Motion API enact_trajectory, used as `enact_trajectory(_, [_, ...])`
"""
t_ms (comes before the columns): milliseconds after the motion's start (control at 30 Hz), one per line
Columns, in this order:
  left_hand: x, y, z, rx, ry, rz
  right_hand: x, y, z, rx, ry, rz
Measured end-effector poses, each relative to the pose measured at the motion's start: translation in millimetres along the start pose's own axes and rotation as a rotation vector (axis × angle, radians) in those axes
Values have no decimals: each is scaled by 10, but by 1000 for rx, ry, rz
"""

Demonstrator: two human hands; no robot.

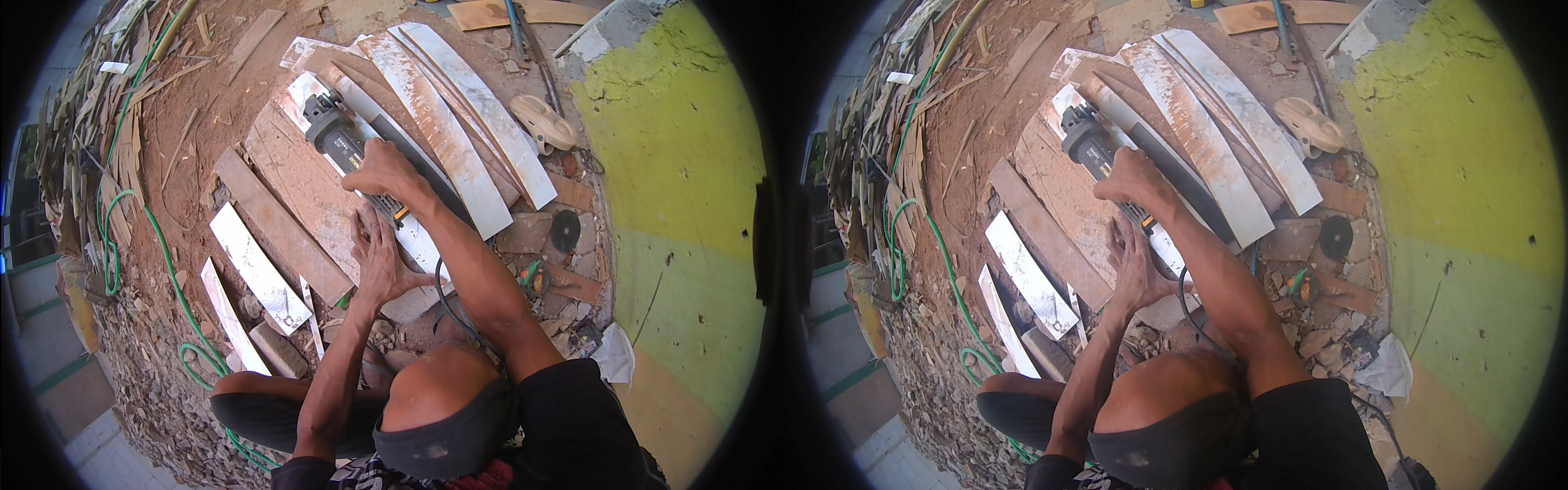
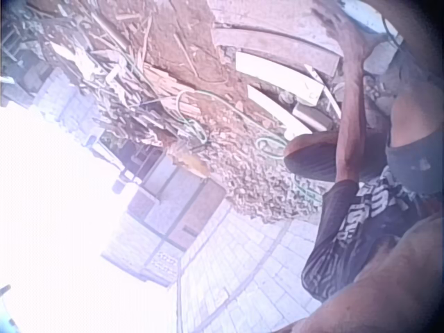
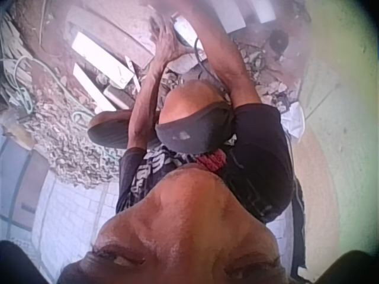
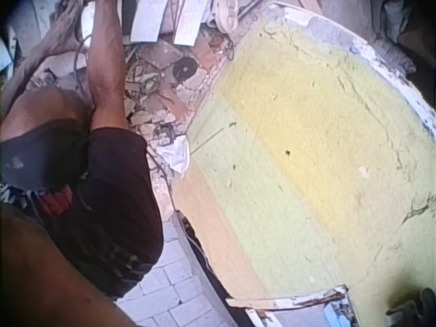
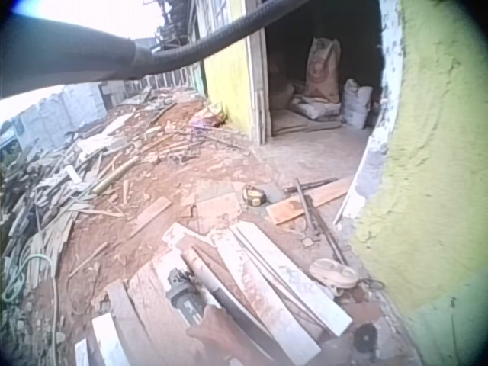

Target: The person uses an angle grinder to cut several white planks on the ground. They adjust the planks, cut them, and then measure one with a tape measure.

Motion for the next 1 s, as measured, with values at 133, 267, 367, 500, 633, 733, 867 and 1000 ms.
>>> enact_trajectory(133, [-13,-6,10,-5,7,-2,11,-9,21,-9,1,2])
enact_trajectory(267, [-21,-16,28,-55,21,-48,5,-35,25,-4,11,-2])
enact_trajectory(367, [-31,-20,25,-37,17,-27,3,-46,12,-6,18,4])
enact_trajectory(500, [-32,-21,38,-60,14,-50,2,-57,14,-16,20,16])
enact_trajectory(633, [-41,-13,47,-37,25,-25,10,-35,13,-17,6,29])
enact_trajectory(733, [-33,-16,37,-26,28,-10,-8,-83,-13,12,15,7])
enact_trajectory(867, [3,-14,-5,-11,-15,6,-9,-110,-28,15,35,-6])
enact_trajectory(1000, [30,-9,-14,-47,-22,-42,-15,-147,2,38,39,-18])
Point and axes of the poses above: each hand's wrist, its own y-axis towards the middle knuckle, its own x-axis out of the palm, z = x × y, the point moved 8 cm from there along y, towards the middle knuckle, and after that the axes turned 7 degrees about -z, right-handed, at the moved point
